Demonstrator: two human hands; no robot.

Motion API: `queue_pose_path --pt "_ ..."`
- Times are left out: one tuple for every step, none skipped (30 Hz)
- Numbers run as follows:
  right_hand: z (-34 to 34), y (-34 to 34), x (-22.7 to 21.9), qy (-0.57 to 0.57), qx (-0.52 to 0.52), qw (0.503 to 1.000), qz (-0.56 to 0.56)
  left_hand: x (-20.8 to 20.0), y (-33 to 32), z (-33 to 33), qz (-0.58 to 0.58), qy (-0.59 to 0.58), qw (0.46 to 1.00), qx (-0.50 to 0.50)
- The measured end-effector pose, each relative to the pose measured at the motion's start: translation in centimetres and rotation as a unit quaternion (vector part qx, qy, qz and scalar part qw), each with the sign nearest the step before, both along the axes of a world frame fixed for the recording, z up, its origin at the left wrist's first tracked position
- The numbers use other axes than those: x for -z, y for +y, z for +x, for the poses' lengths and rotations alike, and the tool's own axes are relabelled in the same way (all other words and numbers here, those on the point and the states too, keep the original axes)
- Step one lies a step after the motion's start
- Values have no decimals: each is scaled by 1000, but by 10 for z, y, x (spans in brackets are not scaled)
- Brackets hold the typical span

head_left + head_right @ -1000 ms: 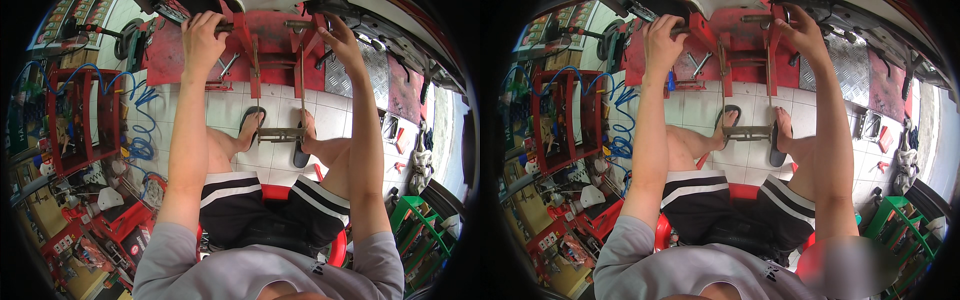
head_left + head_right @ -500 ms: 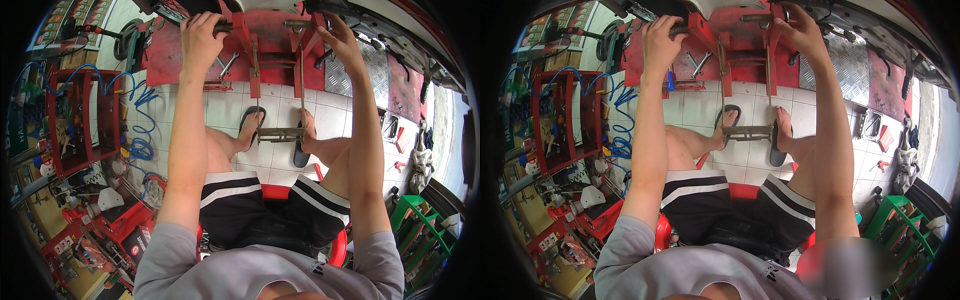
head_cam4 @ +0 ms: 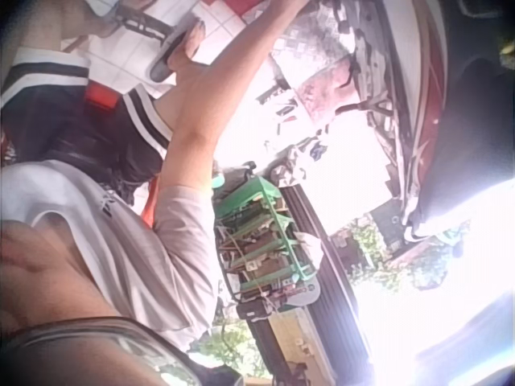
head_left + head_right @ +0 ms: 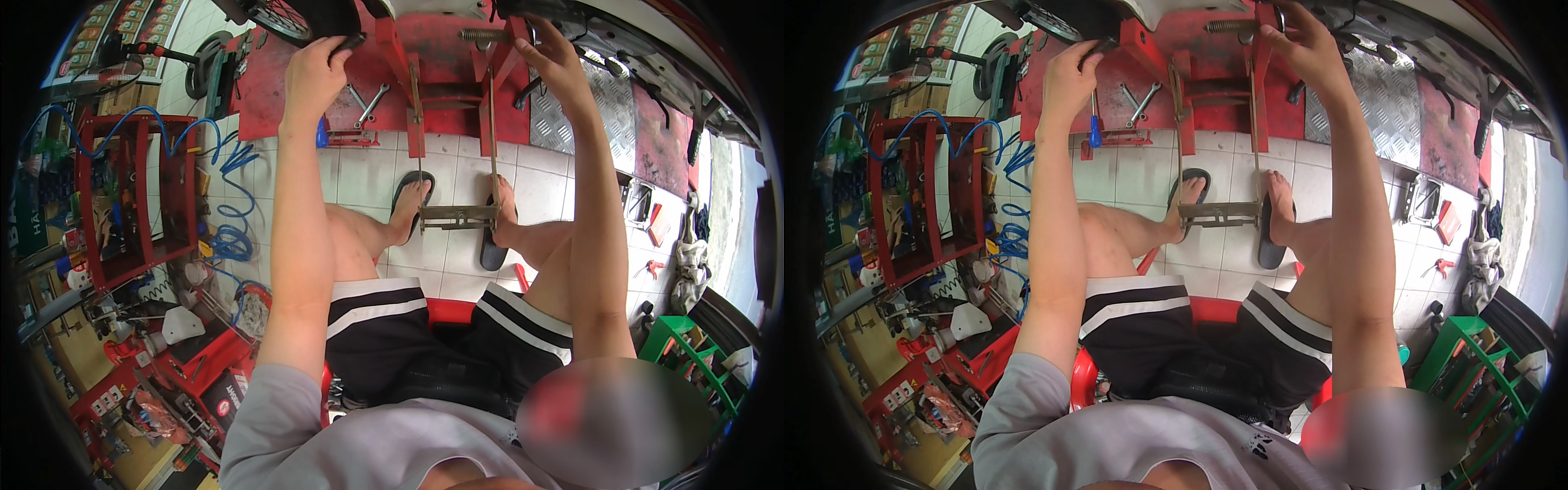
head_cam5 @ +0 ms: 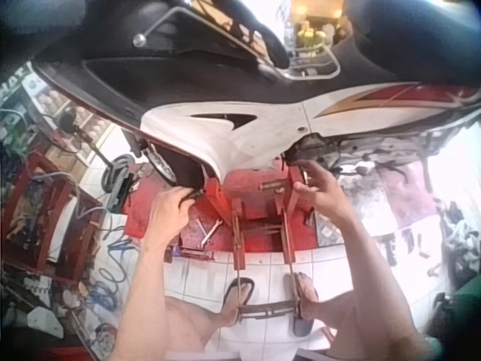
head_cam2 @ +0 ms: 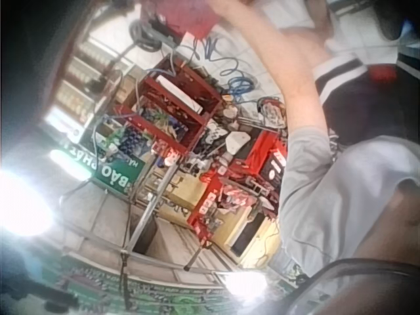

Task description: The person sits on a low stool and works on the underside of a motorcycle, using a wrench to tighten bolts on a metal bracket. They then remove the bracket, clean it with a cloth, and reattach it to the motorcycle frame.

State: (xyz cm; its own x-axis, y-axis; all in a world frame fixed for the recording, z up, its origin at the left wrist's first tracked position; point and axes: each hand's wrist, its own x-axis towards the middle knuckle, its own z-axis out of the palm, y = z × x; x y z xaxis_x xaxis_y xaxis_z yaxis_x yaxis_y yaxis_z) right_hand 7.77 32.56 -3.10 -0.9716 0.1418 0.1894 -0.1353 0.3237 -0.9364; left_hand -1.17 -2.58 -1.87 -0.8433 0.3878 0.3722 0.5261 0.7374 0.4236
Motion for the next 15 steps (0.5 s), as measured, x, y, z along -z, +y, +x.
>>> queue_pose_path --pt "1 -1 -1 7 8 1000 6 8 -3 -4 8 -40 999 -34" --pt "1 -3 -3 14 15 1000 13 18 -6 -10 20 -79 994 -66" --pt "2 -3 -5 -7 8 1000 -7 32 -8 -14 23 -116 989 -85" --pt "3 -4 -8 -27 -1 999 -27 50 -10 -19 29 -152 983 -102" --pt "4 -5 -10 -47 -10 998 -47 68 -12 -24 35 -187 974 -120" --pt "5 -7 -11 -40 -12 998 -49 88 -11 -30 25 -266 953 -140" --pt "5 -8 -14 -29 -13 998 -51 110 -12 -32 19 -356 919 -169" --pt "5 -8 -16 -20 -13 998 -53 133 -12 -26 60 -392 899 -184" --pt "7 -8 -17 -32 -18 997 -75 157 -11 -18 97 -453 859 -218" --pt "7 -7 -18 -40 -22 994 -95 178 -12 -10 130 -491 830 -230" --pt "8 -5 -20 -48 -24 992 -114 197 -11 -4 149 -539 789 -255" --pt "8 -3 -21 -50 -20 991 -121 215 -10 2 163 -541 783 -260" --pt "8 0 -22 -52 -15 991 -125 232 -9 11 168 -548 773 -272" --pt "8 3 -22 -56 -8 990 -129 248 -6 17 169 -561 760 -281" --pt "10 6 -22 -76 -13 981 -177 261 -5 19 111 -550 786 -260"
